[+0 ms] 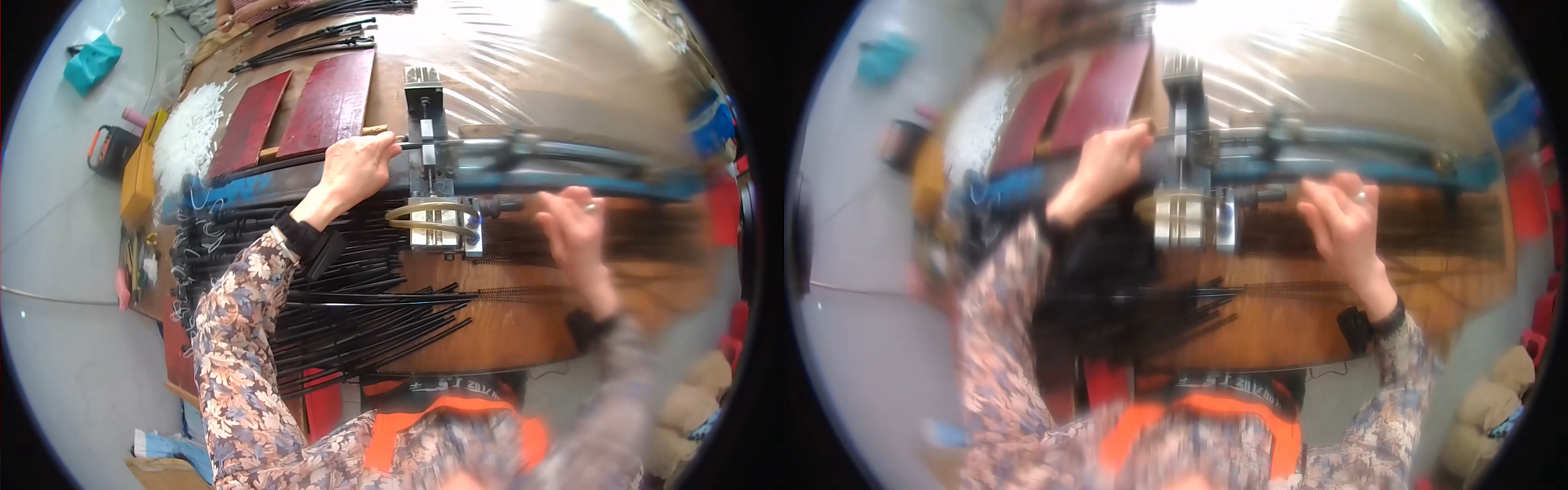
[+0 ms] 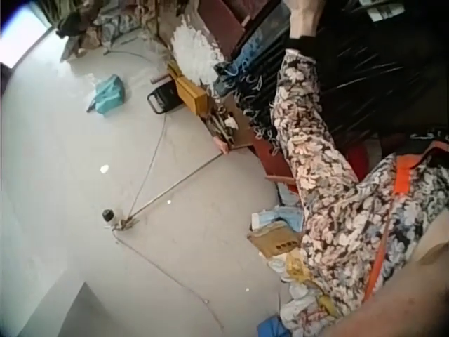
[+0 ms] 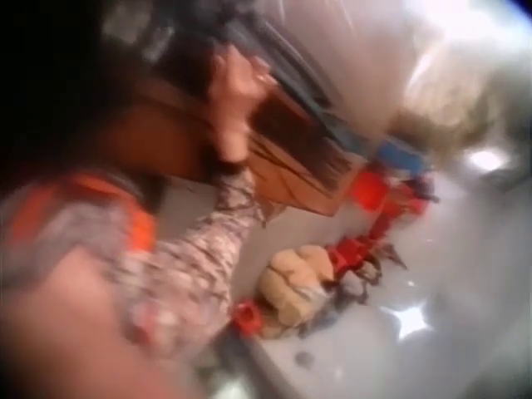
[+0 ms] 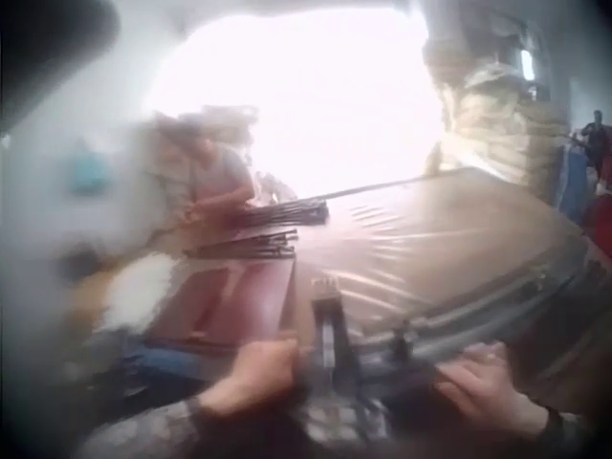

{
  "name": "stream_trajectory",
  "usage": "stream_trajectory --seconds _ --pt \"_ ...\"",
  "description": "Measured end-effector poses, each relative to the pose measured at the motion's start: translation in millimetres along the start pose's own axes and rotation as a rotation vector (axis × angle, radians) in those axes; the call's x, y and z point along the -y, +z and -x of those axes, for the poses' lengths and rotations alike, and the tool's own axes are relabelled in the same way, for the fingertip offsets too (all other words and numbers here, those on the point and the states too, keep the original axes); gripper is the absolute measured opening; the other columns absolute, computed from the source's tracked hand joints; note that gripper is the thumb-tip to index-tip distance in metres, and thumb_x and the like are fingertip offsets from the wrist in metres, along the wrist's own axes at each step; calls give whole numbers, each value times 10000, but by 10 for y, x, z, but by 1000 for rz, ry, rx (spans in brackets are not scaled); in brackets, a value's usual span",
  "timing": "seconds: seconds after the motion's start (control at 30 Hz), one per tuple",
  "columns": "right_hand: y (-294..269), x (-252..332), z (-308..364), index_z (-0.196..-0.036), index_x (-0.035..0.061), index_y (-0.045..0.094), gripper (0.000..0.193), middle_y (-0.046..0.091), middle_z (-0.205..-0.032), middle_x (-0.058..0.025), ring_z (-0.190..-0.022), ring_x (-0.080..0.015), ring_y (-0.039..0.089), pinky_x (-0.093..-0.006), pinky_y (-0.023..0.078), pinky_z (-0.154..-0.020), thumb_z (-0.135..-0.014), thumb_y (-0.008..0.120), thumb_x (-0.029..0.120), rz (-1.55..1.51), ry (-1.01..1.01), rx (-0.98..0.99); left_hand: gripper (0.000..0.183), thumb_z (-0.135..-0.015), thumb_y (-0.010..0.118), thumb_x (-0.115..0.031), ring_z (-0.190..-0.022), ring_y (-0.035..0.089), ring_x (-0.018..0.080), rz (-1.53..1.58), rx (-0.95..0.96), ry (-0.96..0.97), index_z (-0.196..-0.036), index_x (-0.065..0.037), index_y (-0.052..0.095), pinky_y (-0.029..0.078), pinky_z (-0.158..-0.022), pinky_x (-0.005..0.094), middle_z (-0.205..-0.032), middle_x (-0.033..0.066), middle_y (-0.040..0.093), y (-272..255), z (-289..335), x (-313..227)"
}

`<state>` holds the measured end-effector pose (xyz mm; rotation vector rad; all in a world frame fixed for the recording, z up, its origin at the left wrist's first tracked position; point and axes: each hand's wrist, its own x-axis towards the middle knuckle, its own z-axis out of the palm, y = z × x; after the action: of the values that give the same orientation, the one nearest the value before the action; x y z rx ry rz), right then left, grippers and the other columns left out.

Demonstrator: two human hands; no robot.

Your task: Manually feeding and processing thin metal rods through a fabrication machine on a workbench.

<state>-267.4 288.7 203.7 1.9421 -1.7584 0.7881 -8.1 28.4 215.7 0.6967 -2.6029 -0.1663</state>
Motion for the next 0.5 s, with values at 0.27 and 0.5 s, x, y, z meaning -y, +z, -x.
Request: stream_trajectory --seconds 0.27,0.5 --pt "312 117 -54 -1001 13 642 216 653 -875 -123 -846 -307 599 -407 481 -742 -797 702 -23 -373 56 148 185 -952 617 -220 -717 676 340 -39 -81 90 -833 -81 591 527 -606 443 -745 139 660 113 29 79" --pt "364 36 -76 -933 22 638 213 632 -859 -148 -808 -317 585 -439 460 -783 -800 760 135 -47 56 202 102 -952 619 -213 -651 658 254 -344 -217 377 -916 -135 565 508 -546 384 -716 59 628 -7 -110 282"
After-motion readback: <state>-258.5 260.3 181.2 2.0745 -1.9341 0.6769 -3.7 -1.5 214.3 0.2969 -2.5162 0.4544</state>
